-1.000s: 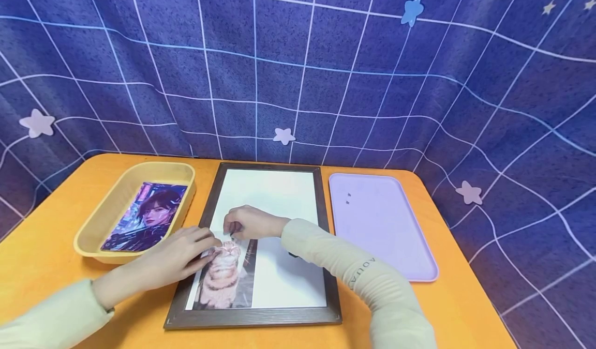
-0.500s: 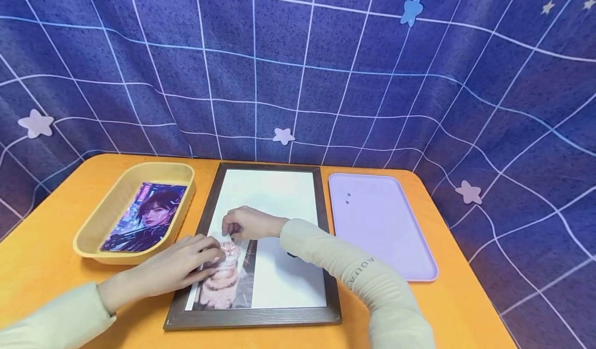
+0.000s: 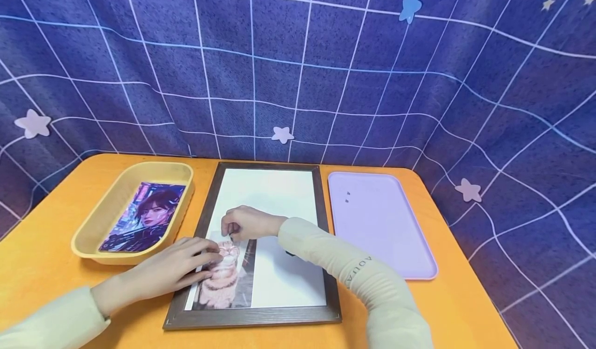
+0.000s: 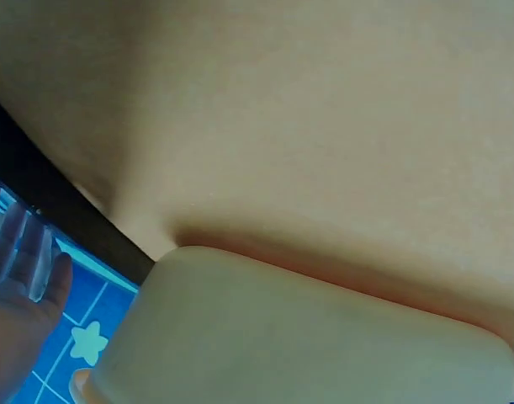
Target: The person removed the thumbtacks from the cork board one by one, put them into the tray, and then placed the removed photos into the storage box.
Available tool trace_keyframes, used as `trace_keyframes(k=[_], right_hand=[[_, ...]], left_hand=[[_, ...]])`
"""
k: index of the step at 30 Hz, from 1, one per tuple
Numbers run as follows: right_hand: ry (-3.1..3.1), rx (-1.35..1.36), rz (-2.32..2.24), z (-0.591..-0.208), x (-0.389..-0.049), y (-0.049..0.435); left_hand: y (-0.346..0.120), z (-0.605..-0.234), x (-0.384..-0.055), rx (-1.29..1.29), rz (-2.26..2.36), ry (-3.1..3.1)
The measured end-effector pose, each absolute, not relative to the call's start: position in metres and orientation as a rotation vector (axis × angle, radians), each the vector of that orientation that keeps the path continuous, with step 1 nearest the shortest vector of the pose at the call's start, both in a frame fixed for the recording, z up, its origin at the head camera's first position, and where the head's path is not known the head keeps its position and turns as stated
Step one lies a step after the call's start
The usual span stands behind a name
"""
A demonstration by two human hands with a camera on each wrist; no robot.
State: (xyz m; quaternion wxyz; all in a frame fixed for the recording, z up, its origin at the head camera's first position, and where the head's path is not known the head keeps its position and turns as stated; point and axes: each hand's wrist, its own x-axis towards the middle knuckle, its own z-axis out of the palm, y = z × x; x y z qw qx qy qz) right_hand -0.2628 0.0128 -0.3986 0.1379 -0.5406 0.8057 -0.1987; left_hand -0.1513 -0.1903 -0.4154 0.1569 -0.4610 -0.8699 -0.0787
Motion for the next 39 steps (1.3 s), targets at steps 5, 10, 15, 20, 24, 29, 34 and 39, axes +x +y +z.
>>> trace_keyframes(k=[5,10,15,20,24,29,34,39], right_hand=[[2.327,-1.564,-0.573,-0.3991,-0.2636,0.0124],[2.342,-1.547,-0.545,-0.3981,-0.263,0.0122],[2.343,-1.543,-0.542,-0.3976,-0.2627,0.012],[2.347,-1.537,-0.536,-0.398,-0.2632,0.0118],[2.346,-1.53,-0.53,-0.3968,-0.2632,0.0114],[2.343,-1.513,-0.535,-0.3932,-0.2618,0.0116],[2.341,-1.509,-0.533,-0.3933,-0.2624,0.0108],[2.331,-1.504,-0.54,-0.3944,-0.2635,0.0104]], left_hand=[[-0.1925,-0.4178,-0.1524,-1.345,-0.235,-2.442],[-0.1938,-0.4192,-0.153,-1.351,-0.258,-2.441],[-0.1949,-0.4193,-0.1531,-1.351,-0.296,-2.448],[-0.1951,-0.4194,-0.1536,-1.348,-0.301,-2.453],[-0.1955,-0.4198,-0.1541,-1.34,-0.302,-2.468],[-0.1957,-0.4199,-0.155,-1.338,-0.307,-2.479],[-0.1963,-0.4206,-0.1551,-1.342,-0.317,-2.469],[-0.196,-0.4214,-0.1557,-1.345,-0.325,-2.456]])
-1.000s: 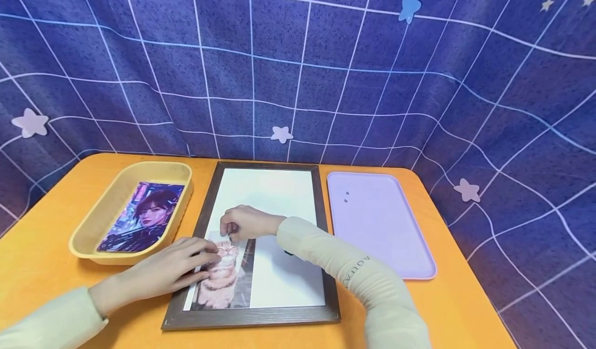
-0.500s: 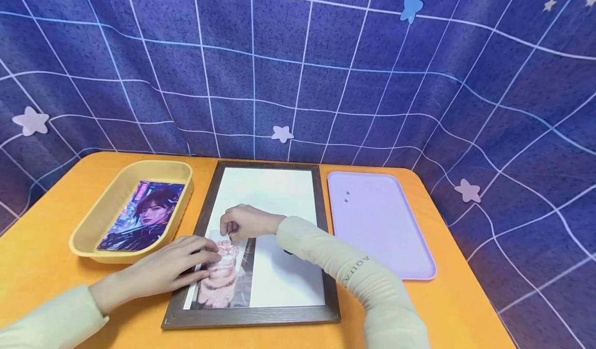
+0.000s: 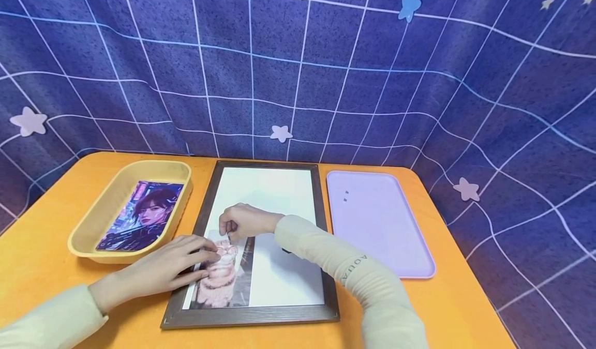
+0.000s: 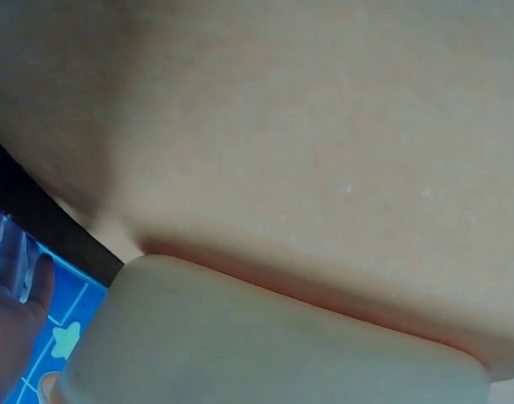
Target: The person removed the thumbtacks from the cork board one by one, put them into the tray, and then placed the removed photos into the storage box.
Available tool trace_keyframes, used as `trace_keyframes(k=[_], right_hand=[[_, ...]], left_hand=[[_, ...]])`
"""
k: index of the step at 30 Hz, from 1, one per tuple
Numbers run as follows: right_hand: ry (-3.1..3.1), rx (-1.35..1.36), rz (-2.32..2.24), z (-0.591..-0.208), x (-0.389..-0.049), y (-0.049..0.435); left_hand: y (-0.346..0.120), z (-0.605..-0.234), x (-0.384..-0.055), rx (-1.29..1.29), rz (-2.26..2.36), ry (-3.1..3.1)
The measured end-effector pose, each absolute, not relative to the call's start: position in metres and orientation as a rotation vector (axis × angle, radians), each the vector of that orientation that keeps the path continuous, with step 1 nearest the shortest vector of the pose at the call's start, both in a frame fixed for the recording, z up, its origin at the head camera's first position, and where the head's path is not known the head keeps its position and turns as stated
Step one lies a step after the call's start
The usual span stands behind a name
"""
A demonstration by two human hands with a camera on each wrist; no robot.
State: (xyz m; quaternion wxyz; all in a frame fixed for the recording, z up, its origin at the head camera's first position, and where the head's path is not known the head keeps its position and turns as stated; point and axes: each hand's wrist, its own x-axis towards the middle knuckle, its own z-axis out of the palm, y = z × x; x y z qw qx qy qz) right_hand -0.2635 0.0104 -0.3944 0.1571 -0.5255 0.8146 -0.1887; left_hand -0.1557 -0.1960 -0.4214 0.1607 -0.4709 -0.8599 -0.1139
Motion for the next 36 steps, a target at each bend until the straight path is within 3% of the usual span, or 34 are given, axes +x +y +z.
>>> trace_keyframes(k=[36], right_hand=[[2.289,-1.567,-0.531,-0.3956,-0.264,0.0104]], left_hand=[[-0.1967,-0.4227,-0.1564,-1.347,-0.334,-2.441]])
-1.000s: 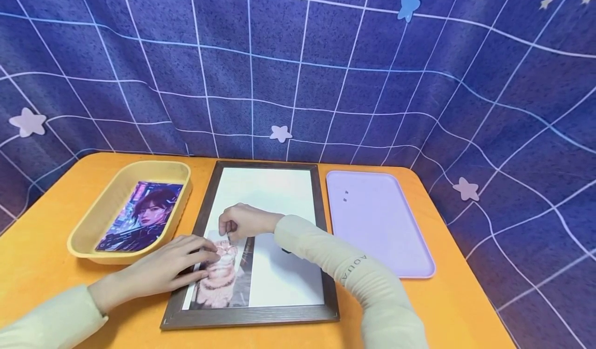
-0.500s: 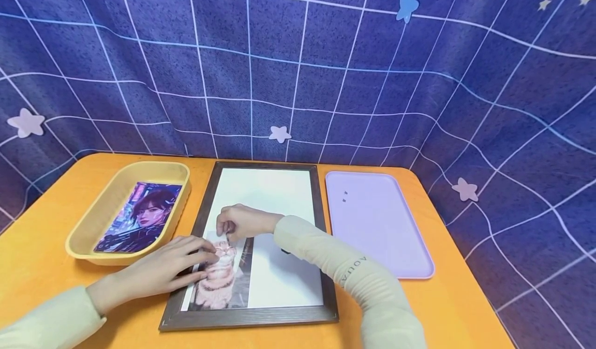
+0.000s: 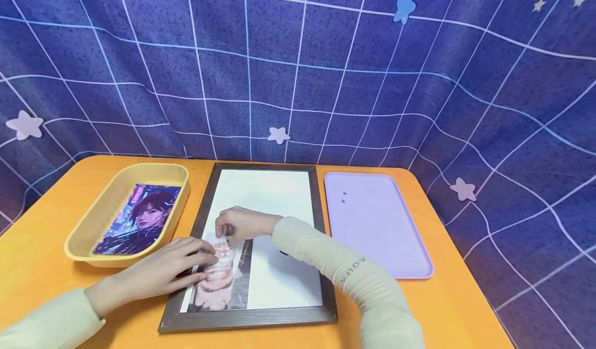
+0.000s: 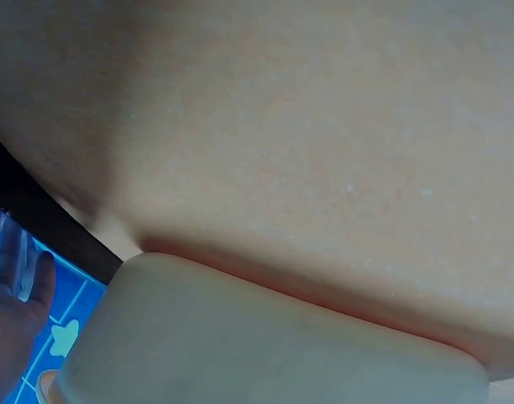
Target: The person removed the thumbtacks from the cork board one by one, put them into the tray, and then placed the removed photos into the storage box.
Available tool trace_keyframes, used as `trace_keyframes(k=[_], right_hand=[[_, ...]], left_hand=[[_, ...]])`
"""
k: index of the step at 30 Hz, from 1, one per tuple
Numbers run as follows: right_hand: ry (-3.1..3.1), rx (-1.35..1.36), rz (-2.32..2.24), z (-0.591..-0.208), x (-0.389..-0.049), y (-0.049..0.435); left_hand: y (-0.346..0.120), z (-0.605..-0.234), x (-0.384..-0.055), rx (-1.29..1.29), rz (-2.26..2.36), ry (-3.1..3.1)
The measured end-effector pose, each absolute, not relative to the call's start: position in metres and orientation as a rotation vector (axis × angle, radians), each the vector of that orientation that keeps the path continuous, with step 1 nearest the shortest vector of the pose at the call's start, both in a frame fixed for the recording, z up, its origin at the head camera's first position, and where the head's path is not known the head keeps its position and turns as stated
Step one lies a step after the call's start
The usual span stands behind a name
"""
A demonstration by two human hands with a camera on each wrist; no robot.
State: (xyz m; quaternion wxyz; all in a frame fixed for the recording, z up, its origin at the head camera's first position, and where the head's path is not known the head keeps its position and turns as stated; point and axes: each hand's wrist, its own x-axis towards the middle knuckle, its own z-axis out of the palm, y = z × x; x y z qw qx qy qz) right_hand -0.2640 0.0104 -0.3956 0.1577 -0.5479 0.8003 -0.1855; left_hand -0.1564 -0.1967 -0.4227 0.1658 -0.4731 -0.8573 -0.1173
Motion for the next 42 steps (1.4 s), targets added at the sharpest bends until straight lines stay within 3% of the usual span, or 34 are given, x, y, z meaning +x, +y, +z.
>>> trace_keyframes(k=[42], right_hand=[[2.351,-1.544,-0.557,-0.3857,-0.2677,0.0174]], left_hand=[[-0.1962,-0.4205,-0.1572,-1.354,-0.311,-2.456]])
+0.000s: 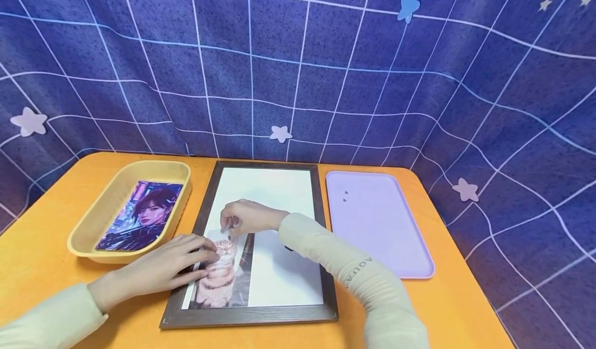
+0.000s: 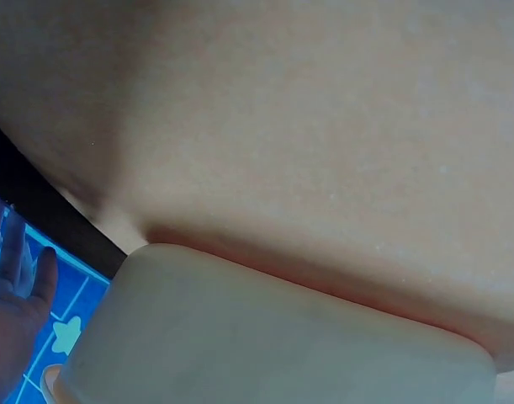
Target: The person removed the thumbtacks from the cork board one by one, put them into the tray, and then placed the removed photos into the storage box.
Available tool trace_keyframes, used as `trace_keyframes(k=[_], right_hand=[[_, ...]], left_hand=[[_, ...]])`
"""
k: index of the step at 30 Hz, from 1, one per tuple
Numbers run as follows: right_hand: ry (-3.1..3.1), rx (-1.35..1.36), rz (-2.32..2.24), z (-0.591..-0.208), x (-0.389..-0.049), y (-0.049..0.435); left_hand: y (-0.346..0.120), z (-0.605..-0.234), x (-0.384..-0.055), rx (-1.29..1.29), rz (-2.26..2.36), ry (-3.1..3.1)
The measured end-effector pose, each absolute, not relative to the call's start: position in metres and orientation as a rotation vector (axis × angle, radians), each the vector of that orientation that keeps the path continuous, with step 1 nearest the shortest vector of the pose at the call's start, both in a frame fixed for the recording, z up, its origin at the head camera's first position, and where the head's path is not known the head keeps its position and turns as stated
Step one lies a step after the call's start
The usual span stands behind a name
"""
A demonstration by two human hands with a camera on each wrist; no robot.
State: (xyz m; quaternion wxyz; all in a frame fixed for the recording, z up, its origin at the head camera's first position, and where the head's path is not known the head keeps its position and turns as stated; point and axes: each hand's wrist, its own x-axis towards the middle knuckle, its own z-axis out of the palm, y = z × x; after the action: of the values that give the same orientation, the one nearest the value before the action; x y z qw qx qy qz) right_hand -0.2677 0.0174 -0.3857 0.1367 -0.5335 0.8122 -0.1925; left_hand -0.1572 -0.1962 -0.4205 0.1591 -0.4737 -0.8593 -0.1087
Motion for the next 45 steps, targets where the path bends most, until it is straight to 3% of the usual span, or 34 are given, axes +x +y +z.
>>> trace_keyframes(k=[25,45], right_hand=[[2.506,-1.423,-0.779,-0.379,-0.299,0.083],[2.685,-1.1,-0.919,-0.382,-0.326,0.165]], left_hand=[[-0.196,-0.421,-0.157,-1.354,-0.312,-2.465],[-0.196,-0.421,-0.156,-1.353,-0.326,-2.46]])
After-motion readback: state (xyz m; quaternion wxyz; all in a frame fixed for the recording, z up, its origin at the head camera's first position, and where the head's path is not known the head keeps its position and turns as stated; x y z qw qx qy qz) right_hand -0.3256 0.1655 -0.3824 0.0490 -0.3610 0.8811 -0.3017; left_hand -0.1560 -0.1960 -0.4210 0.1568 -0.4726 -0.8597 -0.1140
